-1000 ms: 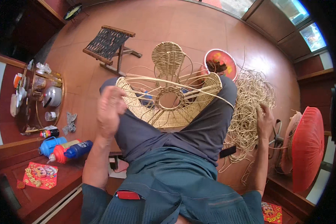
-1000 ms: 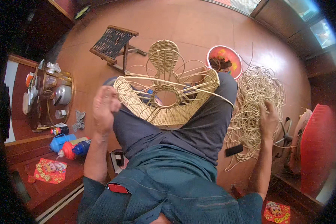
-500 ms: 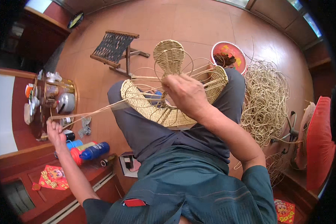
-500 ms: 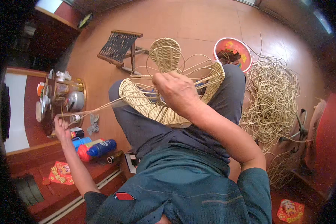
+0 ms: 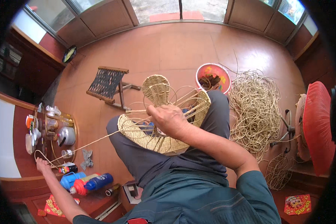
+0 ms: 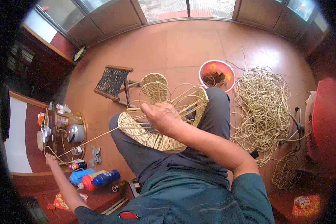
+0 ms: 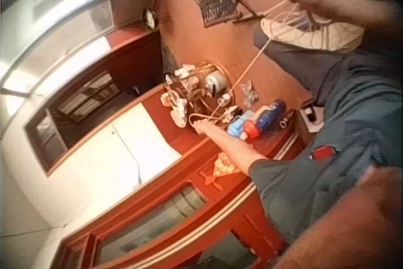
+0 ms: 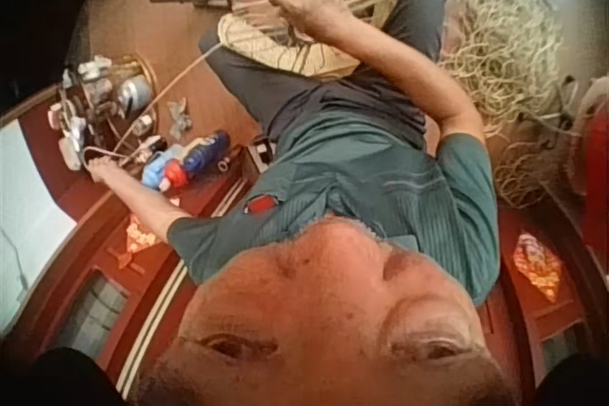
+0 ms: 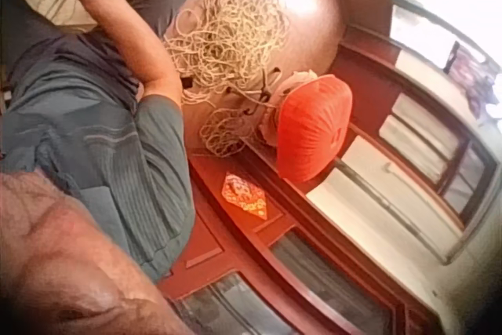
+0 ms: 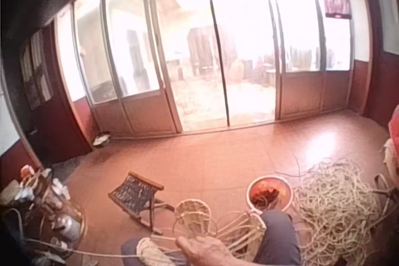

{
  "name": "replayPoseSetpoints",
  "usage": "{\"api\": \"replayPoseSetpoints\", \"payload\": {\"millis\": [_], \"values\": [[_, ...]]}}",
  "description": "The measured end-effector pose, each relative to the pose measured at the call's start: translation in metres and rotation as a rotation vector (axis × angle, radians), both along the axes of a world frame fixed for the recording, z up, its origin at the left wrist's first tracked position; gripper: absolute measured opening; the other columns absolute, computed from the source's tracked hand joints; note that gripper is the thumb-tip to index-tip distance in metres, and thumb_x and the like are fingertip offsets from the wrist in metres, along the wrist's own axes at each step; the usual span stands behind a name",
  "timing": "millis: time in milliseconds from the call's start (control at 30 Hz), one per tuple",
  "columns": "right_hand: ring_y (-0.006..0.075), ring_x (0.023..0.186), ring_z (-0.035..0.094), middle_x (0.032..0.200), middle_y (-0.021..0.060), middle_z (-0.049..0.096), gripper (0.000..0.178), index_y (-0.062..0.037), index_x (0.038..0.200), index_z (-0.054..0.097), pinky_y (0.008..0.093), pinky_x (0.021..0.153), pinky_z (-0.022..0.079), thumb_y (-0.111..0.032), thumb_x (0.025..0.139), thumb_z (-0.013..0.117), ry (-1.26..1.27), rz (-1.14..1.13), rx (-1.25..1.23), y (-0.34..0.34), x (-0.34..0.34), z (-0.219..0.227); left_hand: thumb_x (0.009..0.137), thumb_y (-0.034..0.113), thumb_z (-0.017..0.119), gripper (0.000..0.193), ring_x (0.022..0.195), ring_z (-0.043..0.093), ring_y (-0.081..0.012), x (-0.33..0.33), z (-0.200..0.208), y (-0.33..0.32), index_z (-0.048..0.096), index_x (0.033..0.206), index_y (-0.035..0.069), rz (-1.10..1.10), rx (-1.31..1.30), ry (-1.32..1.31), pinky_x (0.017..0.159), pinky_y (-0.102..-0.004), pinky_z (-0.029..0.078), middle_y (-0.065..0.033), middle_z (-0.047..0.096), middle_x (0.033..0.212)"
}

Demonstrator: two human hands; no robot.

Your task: The recorder is weaving a wicker or rattan object using long strands of natural fiber.

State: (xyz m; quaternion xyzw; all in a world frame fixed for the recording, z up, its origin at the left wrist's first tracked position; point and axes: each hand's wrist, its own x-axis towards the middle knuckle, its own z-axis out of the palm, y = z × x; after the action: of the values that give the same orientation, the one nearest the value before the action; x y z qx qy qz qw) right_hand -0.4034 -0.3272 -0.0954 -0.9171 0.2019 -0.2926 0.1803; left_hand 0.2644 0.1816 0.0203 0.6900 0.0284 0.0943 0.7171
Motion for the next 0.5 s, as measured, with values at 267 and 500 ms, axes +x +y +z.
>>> {"api": "replayPoseSetpoints", "payload": {"millis": [267, 500], "values": [[0.0277, 0.087, 0.078, 0.109, 0.0136, 0.075, 0.101, -0.0054, 0.172, 0.038, 0.0405, 0.077, 0.060, -0.027, 0.087, 0.088, 0.085, -0.118, -0.120, 0.006, 0.020, -0.004, 0.107, 0.034, 0.062, 0.024, 0.062, 0.054, -0.0067, -0.066, -0.058, -0.129, 0.072, 0.103, 0.013, -0.385, 0.715, 0.011, 0.052, -0.0229, 0.040, 0.0019, 0.062, 0.079], [0.0301, 0.082, 0.077, 0.114, 0.0162, 0.069, 0.090, -0.0084, 0.173, 0.037, 0.0430, 0.070, 0.061, -0.014, 0.092, 0.076, 0.151, -0.152, -0.028, 0.008, 0.036, 0.007, 0.119, 0.034, 0.055, 0.038, 0.080, 0.066, -0.0108, -0.287, -0.131, -0.257, 0.074, 0.113, 0.002, -0.738, 0.516, -0.232, 0.076, -0.0294, 0.055, -0.0042, 0.073, 0.088]]}}
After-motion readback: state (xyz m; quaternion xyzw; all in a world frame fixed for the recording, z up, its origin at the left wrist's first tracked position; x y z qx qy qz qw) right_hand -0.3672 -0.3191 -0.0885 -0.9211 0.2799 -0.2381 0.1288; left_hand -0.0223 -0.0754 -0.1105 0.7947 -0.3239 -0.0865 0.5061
